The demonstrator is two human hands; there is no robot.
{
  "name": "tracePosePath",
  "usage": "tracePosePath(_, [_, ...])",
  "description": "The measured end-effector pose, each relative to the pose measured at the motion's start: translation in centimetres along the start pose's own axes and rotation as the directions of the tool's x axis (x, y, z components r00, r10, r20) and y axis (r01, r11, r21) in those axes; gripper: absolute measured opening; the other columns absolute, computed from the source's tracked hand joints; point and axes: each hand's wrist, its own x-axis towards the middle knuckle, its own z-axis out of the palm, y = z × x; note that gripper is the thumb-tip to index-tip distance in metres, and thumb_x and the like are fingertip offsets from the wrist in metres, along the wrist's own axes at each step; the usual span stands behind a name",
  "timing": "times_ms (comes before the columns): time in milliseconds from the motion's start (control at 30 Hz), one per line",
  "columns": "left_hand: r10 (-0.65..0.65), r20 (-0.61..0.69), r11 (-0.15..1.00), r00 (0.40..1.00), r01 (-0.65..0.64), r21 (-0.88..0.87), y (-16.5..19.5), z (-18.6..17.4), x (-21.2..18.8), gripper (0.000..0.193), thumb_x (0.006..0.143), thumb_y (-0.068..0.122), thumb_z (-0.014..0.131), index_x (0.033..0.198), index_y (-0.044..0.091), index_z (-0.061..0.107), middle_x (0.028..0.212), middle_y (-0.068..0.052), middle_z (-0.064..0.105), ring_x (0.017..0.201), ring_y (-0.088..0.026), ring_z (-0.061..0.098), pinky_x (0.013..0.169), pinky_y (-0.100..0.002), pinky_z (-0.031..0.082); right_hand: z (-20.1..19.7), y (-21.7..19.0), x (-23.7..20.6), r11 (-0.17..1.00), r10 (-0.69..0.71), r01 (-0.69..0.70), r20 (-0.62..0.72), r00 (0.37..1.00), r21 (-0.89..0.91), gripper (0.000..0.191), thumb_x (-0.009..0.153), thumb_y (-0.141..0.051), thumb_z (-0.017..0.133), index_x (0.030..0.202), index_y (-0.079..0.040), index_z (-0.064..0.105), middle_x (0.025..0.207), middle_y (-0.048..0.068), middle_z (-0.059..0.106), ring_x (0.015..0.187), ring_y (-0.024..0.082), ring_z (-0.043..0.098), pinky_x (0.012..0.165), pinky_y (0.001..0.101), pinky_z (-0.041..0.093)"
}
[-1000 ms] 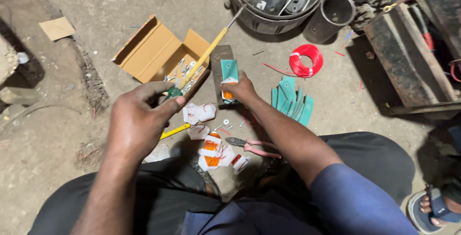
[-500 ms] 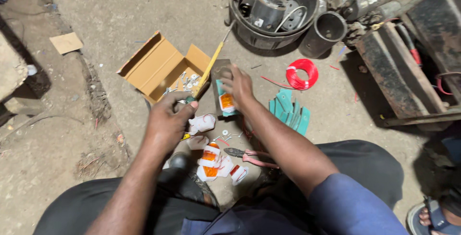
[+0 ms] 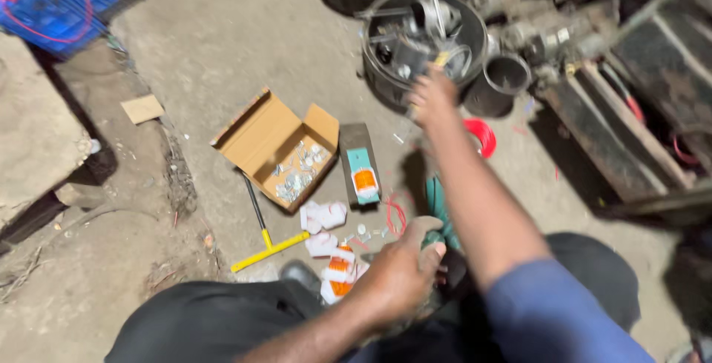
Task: The person sits on the floor and assembles small electrical components. They attach red wires to white plastic housings with orange inserts, secure them to teal metal plates using pliers and a screwdriver, and place finished units aside.
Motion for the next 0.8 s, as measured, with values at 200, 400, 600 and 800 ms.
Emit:
tracePosePath(200, [-0.238, -0.423, 0.951, 0.874, 0.122, -0.283, -7.3, -11.6, 4.1, 0.037, 0.103, 0.026, 0.057, 0.136, 0.008, 0.061, 0.078, -0.002, 0.059, 0.06, -0.008, 0.052, 0.051, -0.026, 0.043, -1.9, -6.2, -7.9, 0.357, 0.003, 0.477, 0.512, 0.859, -0.803, 0.035, 0.104, -0.034, 0.058, 0.128, -0.01, 0.069, 0.079, -0.004, 0.055, 0.065, 0.005, 0.048, 0.055, 0.0245, 0.042])
tracePosePath(400, [-0.315, -0.279, 0.774, 0.907, 0.075, -0.628, -4.1, -13.5, 3.2, 0.042, 0.101, 0.027, 0.056, 0.138, 0.009, 0.055, 0.083, -0.002, 0.064, 0.053, -0.007, 0.051, 0.043, -0.023, 0.041, -2.4, -8.8, -12.8, 0.153, 0.101, 0.724, 0.739, 0.666, -0.673, 0.035, 0.103, -0.03, 0.065, 0.128, -0.006, 0.071, 0.1, 0.005, 0.073, 0.09, 0.012, 0.064, 0.08, 0.0293, 0.054])
tracePosePath(600, [-0.375, -0.191, 0.733, 0.907, 0.164, -0.66, 0.3, -14.7, 2.5, 0.039, 0.099, 0.026, 0.058, 0.132, 0.005, 0.059, 0.079, -0.003, 0.063, 0.052, -0.008, 0.051, 0.041, -0.023, 0.04, -2.4, -8.9, -12.1, -0.009, 0.153, 0.791, 0.781, 0.605, -0.611, 0.033, 0.096, -0.028, 0.066, 0.122, -0.009, 0.073, 0.108, 0.01, 0.079, 0.098, 0.019, 0.076, 0.087, 0.0331, 0.057])
tracePosePath(800, [-0.379, -0.069, 0.748, 0.923, 0.261, -0.61, -1.5, -14.6, 0.8, 0.037, 0.099, 0.023, 0.059, 0.131, 0.005, 0.065, 0.079, -0.001, 0.06, 0.054, -0.007, 0.049, 0.045, -0.023, 0.039, -3.4, -10.4, -13.3, -0.015, 0.224, 0.827, 0.804, 0.55, -0.562, 0.031, 0.098, -0.024, 0.068, 0.125, -0.01, 0.072, 0.094, 0.01, 0.072, 0.085, 0.023, 0.071, 0.077, 0.0349, 0.055])
